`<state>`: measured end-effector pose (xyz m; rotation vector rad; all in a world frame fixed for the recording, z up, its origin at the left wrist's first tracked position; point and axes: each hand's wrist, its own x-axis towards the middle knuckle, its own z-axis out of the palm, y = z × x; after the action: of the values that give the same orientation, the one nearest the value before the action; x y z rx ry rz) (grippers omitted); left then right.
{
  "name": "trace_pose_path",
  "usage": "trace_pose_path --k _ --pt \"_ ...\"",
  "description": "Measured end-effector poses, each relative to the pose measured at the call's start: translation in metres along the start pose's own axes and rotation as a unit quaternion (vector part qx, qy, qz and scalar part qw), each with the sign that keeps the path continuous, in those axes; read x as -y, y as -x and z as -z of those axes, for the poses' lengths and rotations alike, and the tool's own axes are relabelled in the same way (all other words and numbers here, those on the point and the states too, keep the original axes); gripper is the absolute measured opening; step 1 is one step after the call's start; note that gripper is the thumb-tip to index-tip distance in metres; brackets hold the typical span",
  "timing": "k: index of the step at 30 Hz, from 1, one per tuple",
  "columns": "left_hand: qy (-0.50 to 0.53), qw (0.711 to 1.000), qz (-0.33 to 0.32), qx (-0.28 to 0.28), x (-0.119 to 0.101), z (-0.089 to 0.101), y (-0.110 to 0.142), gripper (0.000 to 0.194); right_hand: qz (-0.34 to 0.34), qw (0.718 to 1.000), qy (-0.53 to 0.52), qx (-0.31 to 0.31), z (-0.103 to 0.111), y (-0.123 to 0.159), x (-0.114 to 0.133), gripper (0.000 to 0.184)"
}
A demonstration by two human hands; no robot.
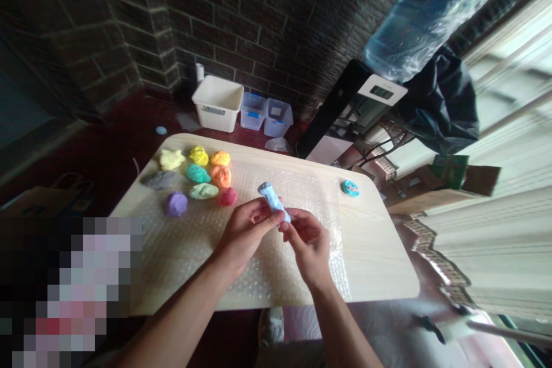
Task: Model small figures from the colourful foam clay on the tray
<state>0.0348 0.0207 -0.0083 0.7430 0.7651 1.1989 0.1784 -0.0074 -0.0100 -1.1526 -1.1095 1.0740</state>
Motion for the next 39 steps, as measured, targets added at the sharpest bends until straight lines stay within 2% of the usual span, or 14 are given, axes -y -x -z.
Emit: trace_pose_path --k 9,12,16,20,23,26,28,31,36,39 --pt "0.022 1.0 0.01 -0.014 -0.001 0.0 -0.002 0.035 0.061 0.996 0.049 -0.043 0.001 0.005 -0.006 0.021" --pt "0.021 1.0 0.008 -0.008 -0.001 -0.001 -0.002 0.038 0.031 0.999 -0.001 -0.037 0.0 0.004 -0.004 0.027" --pt "-0.002 1.0 0.002 0.004 -0.002 -0.001 0.0 0.036 -0.006 0.999 -0.048 -0.015 0.0 0.0 -0.002 0.022" --pt "-0.054 0.998 -0.023 0.026 -0.001 0.001 0.0 0.031 -0.027 0.999 -0.042 0.016 0.003 -0.001 -0.005 0.022" --pt "-0.126 0.991 -0.04 0.035 0.0 0.004 0.001 0.02 -0.037 0.998 0.005 0.04 0.006 -0.002 -0.007 0.024" --pt "-0.227 0.971 -0.066 0.042 0.001 0.008 0.003 0.023 -0.013 0.997 0.065 0.04 0.01 -0.004 -0.005 0.024" --pt "-0.301 0.949 -0.08 0.057 0.001 0.009 0.007 0.026 0.02 0.998 0.061 0.015 0.012 -0.006 -0.001 0.025" --pt "-0.391 0.91 -0.108 0.079 0.001 0.01 0.013 0.023 0.035 0.997 0.059 0.03 0.017 -0.007 0.007 0.043" --pt "-0.458 0.86 -0.209 0.082 -0.005 0.011 0.02 0.027 0.045 0.988 0.131 0.063 0.023 -0.002 0.019 0.032" --pt "-0.488 0.838 -0.234 0.079 -0.013 0.014 0.024 0.022 0.056 0.984 0.141 0.091 0.025 -0.001 0.024 0.025"
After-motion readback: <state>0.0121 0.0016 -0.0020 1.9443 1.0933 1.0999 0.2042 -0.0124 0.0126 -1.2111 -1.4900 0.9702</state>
